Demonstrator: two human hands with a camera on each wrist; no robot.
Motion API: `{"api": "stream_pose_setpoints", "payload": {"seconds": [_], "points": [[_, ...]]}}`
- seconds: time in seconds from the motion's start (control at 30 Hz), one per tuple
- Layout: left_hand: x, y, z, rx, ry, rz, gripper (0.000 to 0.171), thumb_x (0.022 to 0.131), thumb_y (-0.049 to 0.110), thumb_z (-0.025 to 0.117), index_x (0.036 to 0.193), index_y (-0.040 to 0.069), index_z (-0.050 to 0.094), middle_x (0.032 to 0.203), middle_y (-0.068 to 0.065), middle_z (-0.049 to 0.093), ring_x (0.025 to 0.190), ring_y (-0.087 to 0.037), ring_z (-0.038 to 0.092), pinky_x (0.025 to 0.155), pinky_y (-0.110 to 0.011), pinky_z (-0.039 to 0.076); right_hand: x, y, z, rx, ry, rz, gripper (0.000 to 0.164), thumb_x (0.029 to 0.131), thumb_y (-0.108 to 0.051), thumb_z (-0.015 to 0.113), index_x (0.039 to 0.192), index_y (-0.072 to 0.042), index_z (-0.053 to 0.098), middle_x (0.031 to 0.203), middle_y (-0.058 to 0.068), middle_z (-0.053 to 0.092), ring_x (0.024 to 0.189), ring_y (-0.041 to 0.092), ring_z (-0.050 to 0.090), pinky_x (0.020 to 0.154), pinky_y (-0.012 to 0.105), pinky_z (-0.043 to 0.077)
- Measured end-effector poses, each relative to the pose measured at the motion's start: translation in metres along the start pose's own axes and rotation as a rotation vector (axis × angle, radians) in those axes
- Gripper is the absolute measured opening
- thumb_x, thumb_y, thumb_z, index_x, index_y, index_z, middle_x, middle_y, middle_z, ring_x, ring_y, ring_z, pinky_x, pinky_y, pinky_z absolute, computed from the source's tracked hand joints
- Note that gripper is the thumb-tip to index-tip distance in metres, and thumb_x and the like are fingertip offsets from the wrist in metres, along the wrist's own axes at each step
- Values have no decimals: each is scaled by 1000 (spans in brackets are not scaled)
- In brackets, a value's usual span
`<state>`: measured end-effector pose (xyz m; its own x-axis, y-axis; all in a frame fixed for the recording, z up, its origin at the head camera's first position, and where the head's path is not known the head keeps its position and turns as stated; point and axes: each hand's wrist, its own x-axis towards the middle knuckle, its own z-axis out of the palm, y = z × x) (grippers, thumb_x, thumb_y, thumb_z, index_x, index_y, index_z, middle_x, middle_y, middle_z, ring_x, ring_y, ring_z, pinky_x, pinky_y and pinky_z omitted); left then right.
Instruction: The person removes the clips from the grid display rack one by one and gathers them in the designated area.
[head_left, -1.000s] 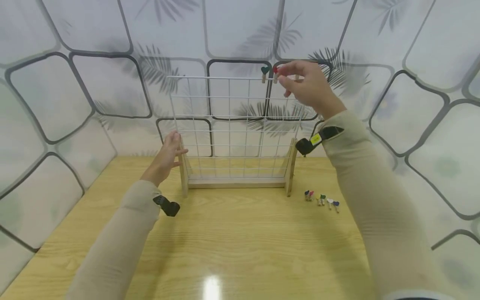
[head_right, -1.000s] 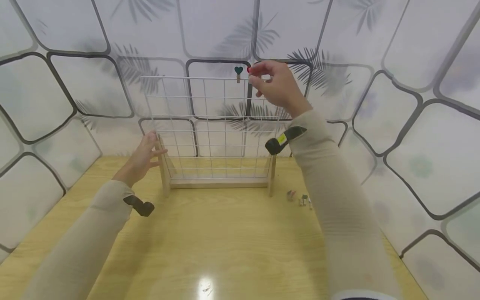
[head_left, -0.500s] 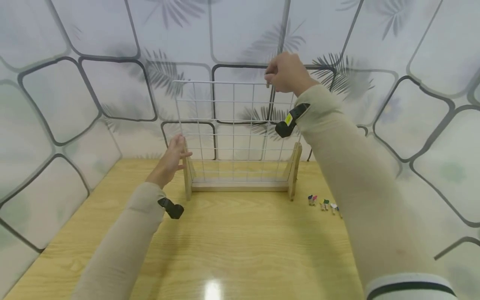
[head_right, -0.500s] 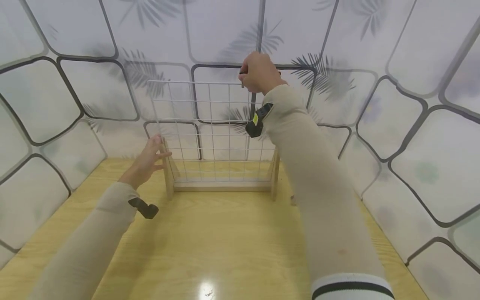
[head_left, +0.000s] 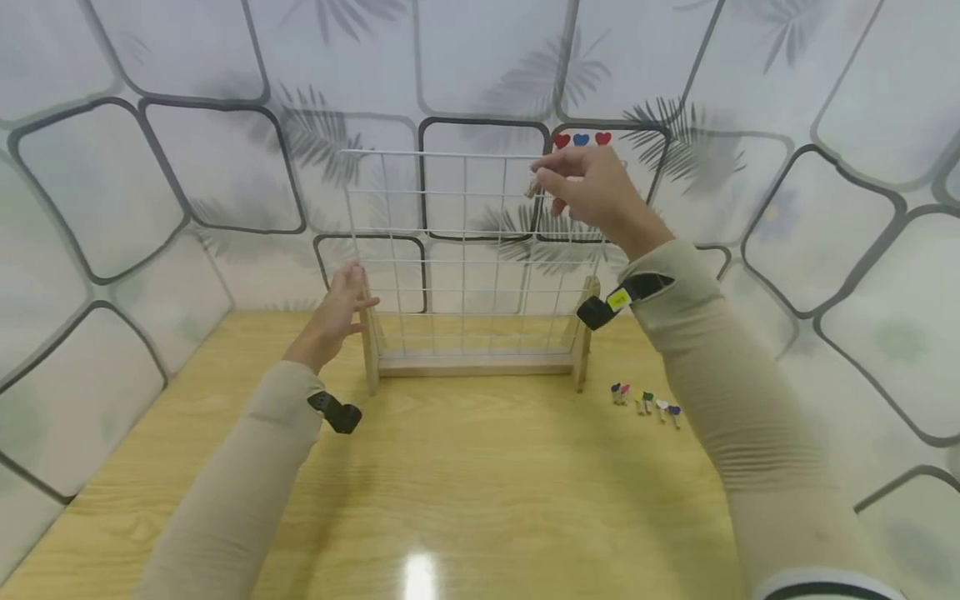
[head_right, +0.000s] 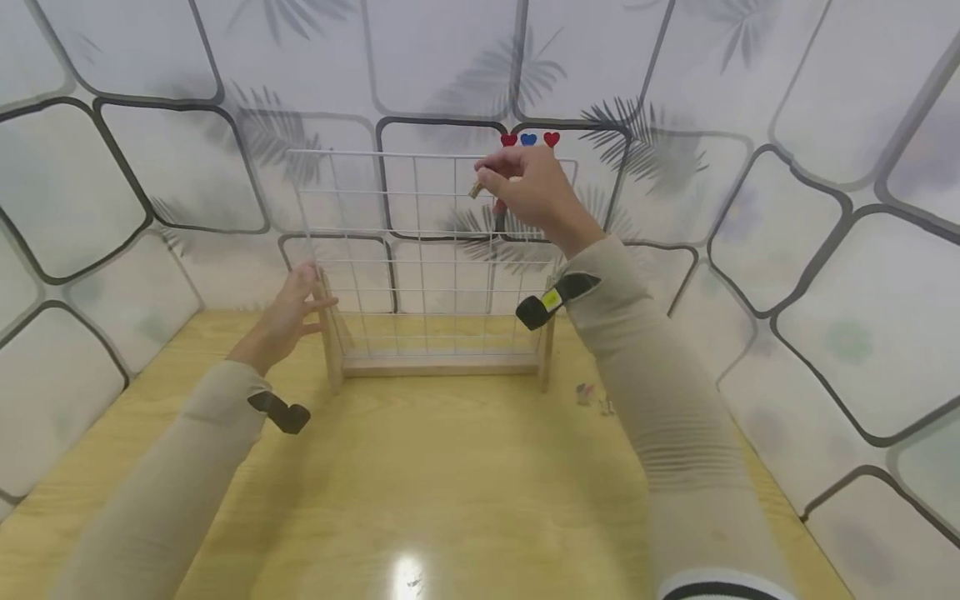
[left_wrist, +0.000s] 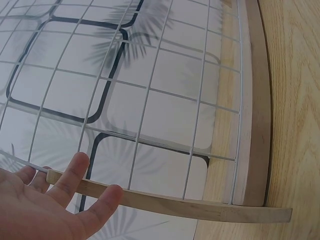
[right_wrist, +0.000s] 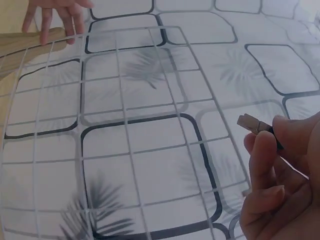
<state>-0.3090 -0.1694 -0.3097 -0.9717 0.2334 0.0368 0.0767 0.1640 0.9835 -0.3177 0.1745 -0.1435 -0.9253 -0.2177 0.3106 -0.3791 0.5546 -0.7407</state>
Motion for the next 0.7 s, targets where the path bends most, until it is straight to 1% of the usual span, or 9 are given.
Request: {"api": "stream_pose_setpoints", "payload": {"seconds": [0.07,0.17,0.3,0.43,0.57,0.6,0.7], "points": [[0,3,-1,2,6,8,73,102,57,20,155,18,-12,161,-11,-9,141,-37,26,109,-61,25,-12,12,-1,7,-29,11,33,98,-27,59,125,-8,64,111,7,64,71,18,60,53,23,44],[0,8,-3,2,11,13,72,102,56,19,155,20,-11,161,-10,-10,141,-37,26,109,-61,24,-30,39,0,57,-32,30,30,98,-23,60,121,-4,62,103,10,65,69,19,59,54,24,47],[1,10,-3,5,13,23,70,102,55,18,155,20,-11,161,-10,-9,141,-37,26,109,-62,23,-52,85,2,108,-20,91,27,98,-23,61,114,-1,61,92,7,65,67,17,58,53,26,47],[2,10,-3,16,10,20,71,102,56,18,155,19,-10,161,-10,-8,140,-37,27,110,-60,23,-76,128,-3,124,-31,157,33,99,-25,58,116,4,58,87,1,64,68,14,57,54,26,45],[0,7,-2,22,3,14,72,102,57,18,155,18,-11,161,-10,-8,141,-37,27,110,-60,23,-101,167,-6,109,-31,228,36,100,-28,56,117,5,56,89,-3,64,70,12,57,57,27,47],[-1,5,-1,19,2,15,72,102,56,18,155,18,-11,161,-10,-9,141,-37,27,110,-60,23,-107,177,-7,95,-25,238,37,101,-28,56,117,5,57,89,-2,65,69,11,57,56,28,47],[-3,1,1,9,-4,18,69,103,54,17,155,19,-12,161,-10,-9,141,-38,26,109,-61,23,-125,206,-10,62,-17,266,41,101,-29,54,119,8,57,93,5,66,68,11,57,55,29,48]]}}
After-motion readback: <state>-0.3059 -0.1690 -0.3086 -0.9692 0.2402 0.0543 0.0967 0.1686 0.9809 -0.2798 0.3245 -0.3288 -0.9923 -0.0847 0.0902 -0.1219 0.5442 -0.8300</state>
